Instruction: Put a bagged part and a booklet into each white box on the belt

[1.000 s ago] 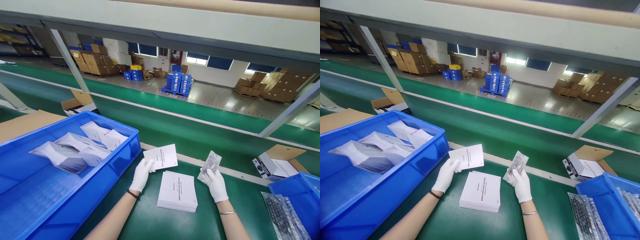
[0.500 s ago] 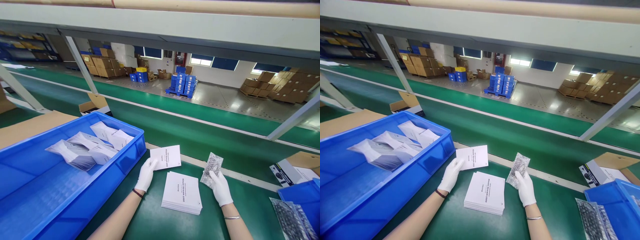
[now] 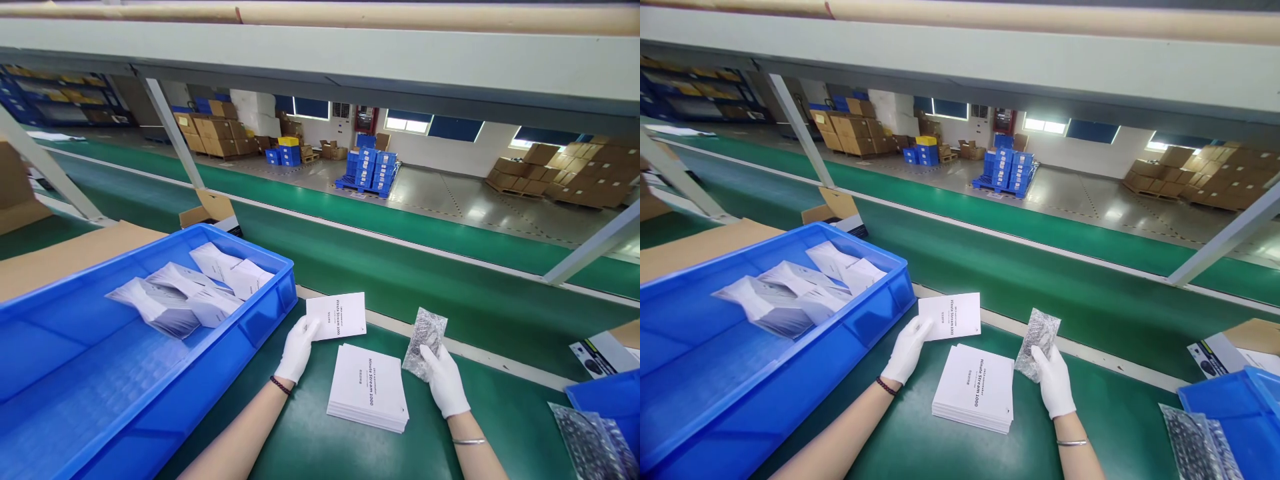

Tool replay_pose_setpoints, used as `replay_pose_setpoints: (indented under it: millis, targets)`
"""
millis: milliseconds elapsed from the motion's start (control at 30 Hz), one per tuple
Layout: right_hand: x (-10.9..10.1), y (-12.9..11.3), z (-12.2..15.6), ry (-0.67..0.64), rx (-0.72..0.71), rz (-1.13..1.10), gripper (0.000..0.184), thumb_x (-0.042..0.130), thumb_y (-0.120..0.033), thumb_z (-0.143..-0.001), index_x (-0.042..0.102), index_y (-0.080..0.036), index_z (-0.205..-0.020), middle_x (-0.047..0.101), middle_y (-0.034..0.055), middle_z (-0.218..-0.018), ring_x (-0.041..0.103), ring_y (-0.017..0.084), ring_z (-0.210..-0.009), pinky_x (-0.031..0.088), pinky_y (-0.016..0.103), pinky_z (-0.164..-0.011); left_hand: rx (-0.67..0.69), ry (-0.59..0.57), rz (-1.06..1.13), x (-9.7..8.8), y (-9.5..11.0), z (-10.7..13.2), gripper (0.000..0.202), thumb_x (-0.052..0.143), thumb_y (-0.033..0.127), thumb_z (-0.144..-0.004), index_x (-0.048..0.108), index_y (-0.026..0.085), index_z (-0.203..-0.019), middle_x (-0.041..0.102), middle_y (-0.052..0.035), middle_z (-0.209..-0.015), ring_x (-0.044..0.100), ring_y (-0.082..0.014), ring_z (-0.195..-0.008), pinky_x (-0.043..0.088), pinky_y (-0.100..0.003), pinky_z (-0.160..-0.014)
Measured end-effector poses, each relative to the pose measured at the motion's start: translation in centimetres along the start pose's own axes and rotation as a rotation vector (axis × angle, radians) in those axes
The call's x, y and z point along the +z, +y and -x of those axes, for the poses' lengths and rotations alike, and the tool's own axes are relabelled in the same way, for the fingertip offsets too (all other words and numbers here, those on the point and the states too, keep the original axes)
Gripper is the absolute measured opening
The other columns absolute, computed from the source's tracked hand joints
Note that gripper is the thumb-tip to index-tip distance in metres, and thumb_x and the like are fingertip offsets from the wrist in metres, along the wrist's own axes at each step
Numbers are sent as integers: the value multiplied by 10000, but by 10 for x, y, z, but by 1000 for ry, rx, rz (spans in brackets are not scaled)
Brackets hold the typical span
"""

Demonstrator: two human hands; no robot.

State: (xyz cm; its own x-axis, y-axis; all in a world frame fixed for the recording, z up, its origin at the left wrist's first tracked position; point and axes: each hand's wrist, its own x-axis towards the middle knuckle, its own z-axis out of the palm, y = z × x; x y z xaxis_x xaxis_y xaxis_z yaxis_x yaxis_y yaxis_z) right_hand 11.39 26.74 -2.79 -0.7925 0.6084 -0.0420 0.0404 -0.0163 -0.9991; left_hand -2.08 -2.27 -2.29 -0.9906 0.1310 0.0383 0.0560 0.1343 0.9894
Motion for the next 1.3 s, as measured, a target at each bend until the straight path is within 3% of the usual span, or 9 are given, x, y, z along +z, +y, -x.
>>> replay_pose_setpoints:
  millis: [133,300,533,1033,1300]
  targets:
    - [-1,-3,1,-32,57,8,615,737,-538,-692,635,-180,-1181,645,99,-1221,574,302,-1181,475,407,-1013,3,0,19,0,1,1,437,526,518,-834,622,146,-1041,642,-117,-1172,599,-268,-1066,460,-377,-943]
    - [1,-7,3,-36,61,23,632,734,-548,-693,617,-189,-1200,626,94,-1256,538,303,-1230,447,409,-1049,6,12,-12,0,1,1,396,515,517,-837,627,154,-951,674,-98,-1025,620,-265,-976,478,-372,-890]
    - [0,-4,2,-62,39,6,651,719,-533,-723,595,-197,-1266,592,82,-1310,508,301,-1265,437,408,-1063,15,17,-22,0,1,1,396,516,535,-823,627,162,-901,672,-88,-962,615,-266,-945,481,-368,-864]
    - [1,-5,3,-64,76,24,663,728,-561,-701,594,-186,-1230,611,90,-1281,526,302,-1243,454,388,-1044,-39,-7,56,1,4,2,477,542,528,-811,611,135,-1073,646,-117,-1157,584,-277,-1096,434,-388,-979]
    - [-1,-3,3,-89,52,55,671,690,-551,-751,571,-167,-1289,583,82,-1321,523,302,-1246,452,391,-1049,-30,4,54,1,3,1,494,544,547,-783,622,131,-1038,660,-117,-1124,588,-287,-1078,439,-398,-969]
